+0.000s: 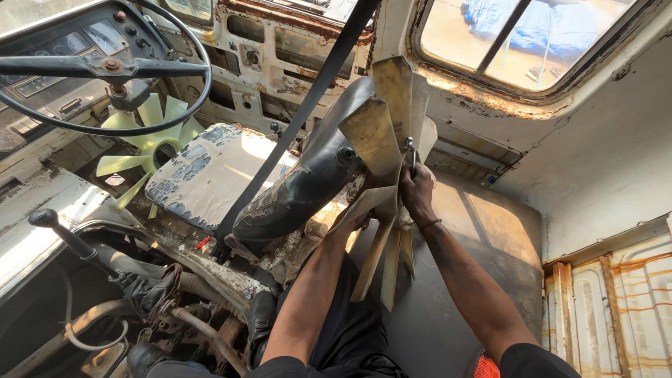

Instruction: The person sits inside a vehicle cabin and uses a wrench to tighten bolts on a large metal fan. They repeatedly adjust the fan and use the wrench on different bolts around the fan hub.

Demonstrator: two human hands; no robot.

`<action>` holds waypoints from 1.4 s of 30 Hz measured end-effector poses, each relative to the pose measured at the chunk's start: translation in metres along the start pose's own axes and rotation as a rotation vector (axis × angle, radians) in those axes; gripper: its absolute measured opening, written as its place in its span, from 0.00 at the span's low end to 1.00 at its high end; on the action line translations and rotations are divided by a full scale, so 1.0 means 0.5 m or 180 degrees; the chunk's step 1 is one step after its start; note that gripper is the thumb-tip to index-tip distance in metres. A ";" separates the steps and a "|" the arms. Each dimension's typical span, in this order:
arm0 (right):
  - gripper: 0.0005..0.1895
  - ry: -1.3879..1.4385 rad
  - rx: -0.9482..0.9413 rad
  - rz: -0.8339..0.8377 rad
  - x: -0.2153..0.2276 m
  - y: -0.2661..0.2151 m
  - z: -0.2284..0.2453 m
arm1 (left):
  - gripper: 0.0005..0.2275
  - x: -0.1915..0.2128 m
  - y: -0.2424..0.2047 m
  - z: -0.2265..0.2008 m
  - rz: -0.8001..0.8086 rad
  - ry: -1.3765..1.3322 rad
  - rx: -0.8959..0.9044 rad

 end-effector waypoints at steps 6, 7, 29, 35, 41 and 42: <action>0.19 0.0110 -0.0108 -0.0193 -0.019 -0.003 -0.001 | 0.14 0.010 -0.004 0.002 -0.0033 0.0038 0.0002; 0.19 0.0042 -0.0143 -0.0212 -0.021 -0.004 -0.009 | 0.14 0.009 -0.006 0.003 -0.0035 0.0041 0.0011; 0.12 0.0313 0.1135 -0.0060 -0.022 -0.017 0.027 | 0.15 0.022 0.010 0.003 -0.0001 0.0153 -0.0038; 0.13 0.0527 0.1356 -0.0030 0.004 -0.024 0.051 | 0.15 0.052 0.041 0.026 -0.0034 0.0148 -0.0104; 0.18 0.0115 0.0270 -0.0141 -0.006 -0.005 0.012 | 0.15 0.051 0.028 0.022 -0.0047 0.0151 -0.0093; 0.19 0.0081 0.0167 -0.0172 -0.011 -0.002 0.008 | 0.15 0.049 0.023 0.017 -0.0051 0.0155 -0.0092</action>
Point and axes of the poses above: each hand's wrist, its own y-axis towards the middle knuckle, its own x-axis out of the back of the hand, z = x × y, the point moved 7 cm from there along y, towards the middle knuckle, and after that the axes turned 14 degrees about -z, right-handed, at the moved point
